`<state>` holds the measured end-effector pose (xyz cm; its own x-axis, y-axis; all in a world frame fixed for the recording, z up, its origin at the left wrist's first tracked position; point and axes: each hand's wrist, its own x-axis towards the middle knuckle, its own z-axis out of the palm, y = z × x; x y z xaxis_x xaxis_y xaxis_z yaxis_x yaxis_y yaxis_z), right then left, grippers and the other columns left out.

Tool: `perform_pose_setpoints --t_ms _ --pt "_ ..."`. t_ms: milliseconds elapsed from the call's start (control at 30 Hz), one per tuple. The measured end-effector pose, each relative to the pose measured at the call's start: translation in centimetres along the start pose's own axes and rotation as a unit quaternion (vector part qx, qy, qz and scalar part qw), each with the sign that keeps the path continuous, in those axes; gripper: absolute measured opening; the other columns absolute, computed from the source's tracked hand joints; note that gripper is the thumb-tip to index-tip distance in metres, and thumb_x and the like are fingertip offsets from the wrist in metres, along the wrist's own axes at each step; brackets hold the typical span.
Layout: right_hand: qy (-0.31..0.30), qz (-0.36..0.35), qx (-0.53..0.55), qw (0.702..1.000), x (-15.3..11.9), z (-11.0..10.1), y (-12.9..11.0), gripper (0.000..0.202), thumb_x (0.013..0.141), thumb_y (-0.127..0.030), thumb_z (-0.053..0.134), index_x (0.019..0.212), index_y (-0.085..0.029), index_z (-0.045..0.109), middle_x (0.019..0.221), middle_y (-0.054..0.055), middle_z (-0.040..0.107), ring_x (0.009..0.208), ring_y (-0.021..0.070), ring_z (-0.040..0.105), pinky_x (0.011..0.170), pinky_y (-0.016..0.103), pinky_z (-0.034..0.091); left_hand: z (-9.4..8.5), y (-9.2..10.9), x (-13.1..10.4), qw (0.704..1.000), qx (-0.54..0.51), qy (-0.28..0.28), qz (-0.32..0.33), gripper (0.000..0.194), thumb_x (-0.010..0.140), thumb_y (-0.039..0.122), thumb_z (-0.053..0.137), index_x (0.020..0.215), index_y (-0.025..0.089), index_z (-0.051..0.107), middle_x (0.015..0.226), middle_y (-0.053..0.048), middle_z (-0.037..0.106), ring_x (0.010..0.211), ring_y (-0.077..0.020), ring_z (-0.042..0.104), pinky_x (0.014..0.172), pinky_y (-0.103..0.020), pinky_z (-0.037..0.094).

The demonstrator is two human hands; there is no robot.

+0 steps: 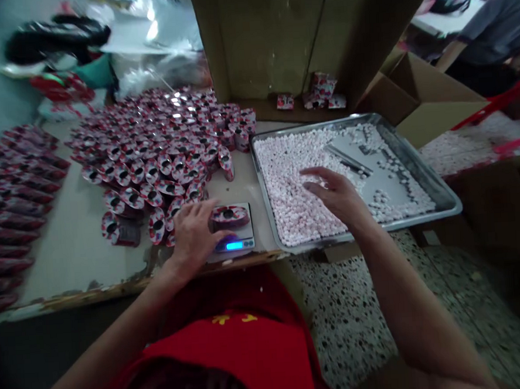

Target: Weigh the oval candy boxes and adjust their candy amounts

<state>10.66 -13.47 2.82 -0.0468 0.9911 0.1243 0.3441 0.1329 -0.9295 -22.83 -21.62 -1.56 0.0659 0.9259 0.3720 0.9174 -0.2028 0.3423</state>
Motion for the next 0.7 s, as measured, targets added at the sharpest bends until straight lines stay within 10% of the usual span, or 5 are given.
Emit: perform_pose_setpoints --t_ms 200,333,467,700 --pt "-0.014 -0.049 -0.098 0.994 -6.5 2.8 -3.4 0.023 0.094 -0.044 0.082 0.108 -0.026 0.082 0.1 0.006 0.077 0.089 0.0247 0.07 0.08 0.038 0.057 -4.5 -2.6 -3.0 0.994 -0.016 0.092 0.062 0.038 0.092 0.037 0.081 0.129 0.032 0.07 0.131 -0.008 0.073 0.122 -0.0339 0.064 0.11 -0.054 0.048" --pt "-0.221 0.052 0.003 0.974 -11.2 4.9 -4.5 0.018 0.098 -0.04 0.078 0.097 -0.023 0.083 0.079 0.002 0.074 0.066 0.0183 0.065 0.061 0.029 0.051 -6.0 -4.3 -5.2 0.992 -0.013 0.101 0.078 0.026 0.093 0.029 0.08 0.118 0.033 0.073 0.126 -0.006 0.075 0.116 -0.0318 0.067 0.107 -0.056 0.051" --pt "-0.451 0.04 -0.042 0.89 -14.2 7.1 -3.1 0.019 0.102 -0.028 0.065 0.107 -0.025 0.083 0.1 0.004 0.078 0.091 0.0225 0.072 0.085 0.033 0.057 -6.5 -5.2 -6.7 0.992 -0.005 0.098 0.085 0.018 0.094 0.028 0.078 0.111 0.034 0.075 0.127 -0.004 0.075 0.12 -0.032 0.066 0.111 -0.058 0.05" --pt "-0.315 0.049 -0.18 0.93 -19.5 13.1 3.9 0.032 0.103 -0.016 0.054 0.123 -0.021 0.08 0.126 0.01 0.077 0.118 0.0299 0.071 0.108 0.042 0.052 -7.6 -5.7 -10.3 0.988 0.009 0.119 0.099 0.009 0.096 0.032 0.077 0.104 0.028 0.078 0.127 -0.003 0.076 0.12 -0.032 0.066 0.112 -0.062 0.051"
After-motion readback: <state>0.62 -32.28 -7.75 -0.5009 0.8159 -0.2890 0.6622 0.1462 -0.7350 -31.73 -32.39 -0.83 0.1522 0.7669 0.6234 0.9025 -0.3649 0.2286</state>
